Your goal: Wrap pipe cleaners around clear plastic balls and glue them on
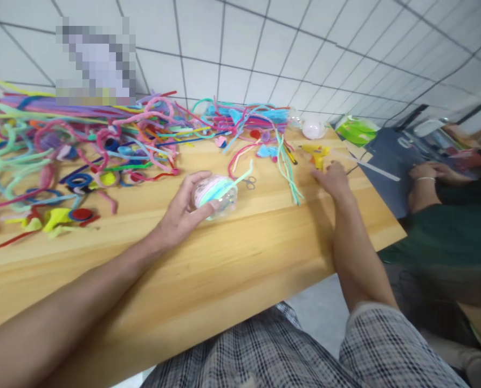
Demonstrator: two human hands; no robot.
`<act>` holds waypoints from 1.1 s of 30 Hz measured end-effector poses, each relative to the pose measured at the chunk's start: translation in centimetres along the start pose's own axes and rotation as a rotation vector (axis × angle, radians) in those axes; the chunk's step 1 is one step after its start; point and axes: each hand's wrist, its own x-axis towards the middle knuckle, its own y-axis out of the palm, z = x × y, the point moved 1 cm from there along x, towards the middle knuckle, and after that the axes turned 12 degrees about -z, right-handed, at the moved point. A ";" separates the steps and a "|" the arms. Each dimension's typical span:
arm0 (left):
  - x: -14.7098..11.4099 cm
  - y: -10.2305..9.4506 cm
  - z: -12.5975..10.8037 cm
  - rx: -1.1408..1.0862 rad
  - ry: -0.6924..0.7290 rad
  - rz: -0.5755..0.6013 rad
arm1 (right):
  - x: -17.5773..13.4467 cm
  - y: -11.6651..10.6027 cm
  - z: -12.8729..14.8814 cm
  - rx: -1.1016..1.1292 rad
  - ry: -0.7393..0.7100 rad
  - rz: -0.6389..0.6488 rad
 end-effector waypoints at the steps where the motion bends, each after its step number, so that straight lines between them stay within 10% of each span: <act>1: 0.0 0.1 0.0 -0.010 0.002 0.008 | -1.1 -0.6 -0.2 -0.039 0.007 -0.021; 12: 0.0 0.5 -0.4 -0.012 0.083 0.027 | -14.8 -3.4 14.8 0.547 -1.166 -0.105; 33: 0.6 0.4 -0.1 -0.092 0.075 0.009 | -16.6 0.4 15.1 0.516 -1.284 -0.272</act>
